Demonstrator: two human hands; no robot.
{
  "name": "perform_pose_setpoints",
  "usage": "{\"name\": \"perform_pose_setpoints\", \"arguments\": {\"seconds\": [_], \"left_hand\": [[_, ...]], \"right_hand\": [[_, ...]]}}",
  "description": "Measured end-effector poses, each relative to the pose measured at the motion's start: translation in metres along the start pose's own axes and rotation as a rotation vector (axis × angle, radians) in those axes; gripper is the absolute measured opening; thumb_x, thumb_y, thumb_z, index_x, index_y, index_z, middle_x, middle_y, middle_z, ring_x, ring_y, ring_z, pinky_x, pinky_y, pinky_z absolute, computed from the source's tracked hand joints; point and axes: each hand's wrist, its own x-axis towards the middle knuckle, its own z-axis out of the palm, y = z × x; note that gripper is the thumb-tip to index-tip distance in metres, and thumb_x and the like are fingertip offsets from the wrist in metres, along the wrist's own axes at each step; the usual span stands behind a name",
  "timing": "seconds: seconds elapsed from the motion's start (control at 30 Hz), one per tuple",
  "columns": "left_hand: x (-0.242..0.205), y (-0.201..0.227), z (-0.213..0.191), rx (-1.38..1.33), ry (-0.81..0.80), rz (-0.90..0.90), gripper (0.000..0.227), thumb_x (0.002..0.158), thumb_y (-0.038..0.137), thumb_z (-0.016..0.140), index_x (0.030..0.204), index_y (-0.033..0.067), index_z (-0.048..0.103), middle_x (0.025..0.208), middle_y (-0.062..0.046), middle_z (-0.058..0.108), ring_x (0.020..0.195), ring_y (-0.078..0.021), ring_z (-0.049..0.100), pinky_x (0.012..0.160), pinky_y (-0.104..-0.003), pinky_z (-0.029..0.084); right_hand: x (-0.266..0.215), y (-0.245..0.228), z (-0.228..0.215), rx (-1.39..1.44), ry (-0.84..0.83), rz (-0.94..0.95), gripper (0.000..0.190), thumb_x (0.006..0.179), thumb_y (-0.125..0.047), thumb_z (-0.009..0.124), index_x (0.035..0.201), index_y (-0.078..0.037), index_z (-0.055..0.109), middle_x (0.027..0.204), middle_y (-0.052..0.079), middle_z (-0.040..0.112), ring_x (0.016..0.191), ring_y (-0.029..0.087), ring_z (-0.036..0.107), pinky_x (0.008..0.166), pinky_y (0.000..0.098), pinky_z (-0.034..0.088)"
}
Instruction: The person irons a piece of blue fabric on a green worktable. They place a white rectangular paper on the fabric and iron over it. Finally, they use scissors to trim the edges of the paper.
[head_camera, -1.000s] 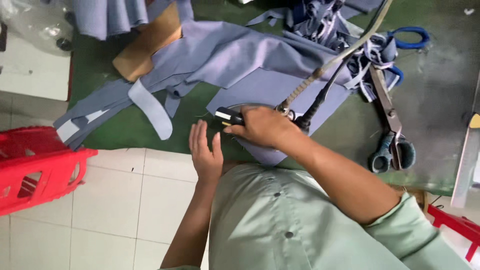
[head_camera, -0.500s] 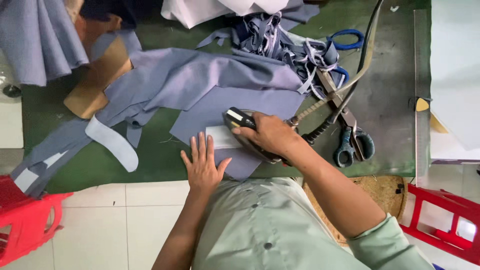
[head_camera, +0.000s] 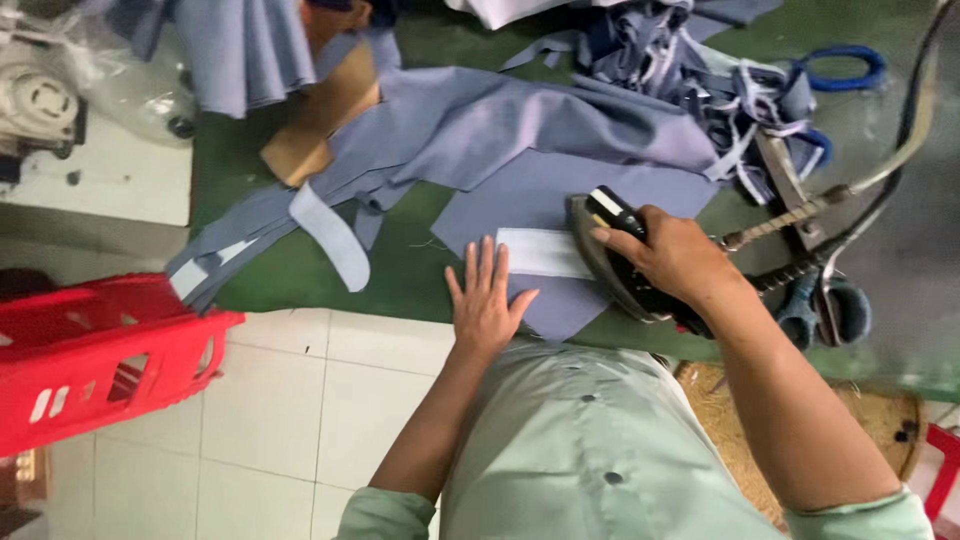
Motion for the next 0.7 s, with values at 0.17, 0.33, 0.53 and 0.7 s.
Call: {"name": "perform_pose_setpoints", "arguments": {"seconds": [0.17,0.33,0.53,0.7], "left_hand": [[-0.003,-0.003,0.008,0.09,0.144,0.039,0.086,0.096,0.064,0.056,0.159,0.01,0.035,0.167,-0.021,0.028,0.154,-0.043,0.026,0.112,-0.077,0.019],[-0.003,-0.005,0.015,0.134,0.256,0.066,0.085,0.095,0.066,0.052,0.158,0.0111,0.038,0.165,-0.019,0.034,0.151,-0.0398,0.035,0.113,-0.073,0.024],[-0.002,-0.006,0.017,0.15,0.276,0.071,0.084,0.096,0.068,0.049,0.159,0.0125,0.038,0.165,-0.018,0.035,0.151,-0.0382,0.035,0.114,-0.072,0.021],[-0.002,-0.005,0.015,0.116,0.281,0.072,0.081,0.096,0.065,0.052,0.157,0.012,0.041,0.164,-0.018,0.035,0.151,-0.0405,0.035,0.113,-0.073,0.023]], "right_hand": [[0.0,0.0,0.001,-0.07,-0.004,0.015,0.074,0.093,-0.074,0.057,0.125,-0.008,0.068,0.109,0.027,0.075,0.115,0.044,0.068,0.094,0.0571,0.054],[-0.001,0.002,0.005,-0.046,0.035,-0.002,0.073,0.095,-0.073,0.06,0.12,-0.005,0.071,0.101,0.027,0.075,0.109,0.046,0.07,0.088,0.0557,0.055],[-0.007,-0.005,0.001,-0.06,0.034,0.0,0.078,0.095,-0.076,0.058,0.12,-0.003,0.07,0.1,0.027,0.075,0.108,0.045,0.07,0.088,0.0553,0.055],[-0.015,-0.021,-0.005,-0.09,-0.043,-0.026,0.075,0.09,-0.074,0.063,0.121,-0.006,0.071,0.105,0.026,0.076,0.11,0.045,0.071,0.09,0.0547,0.056]]}}
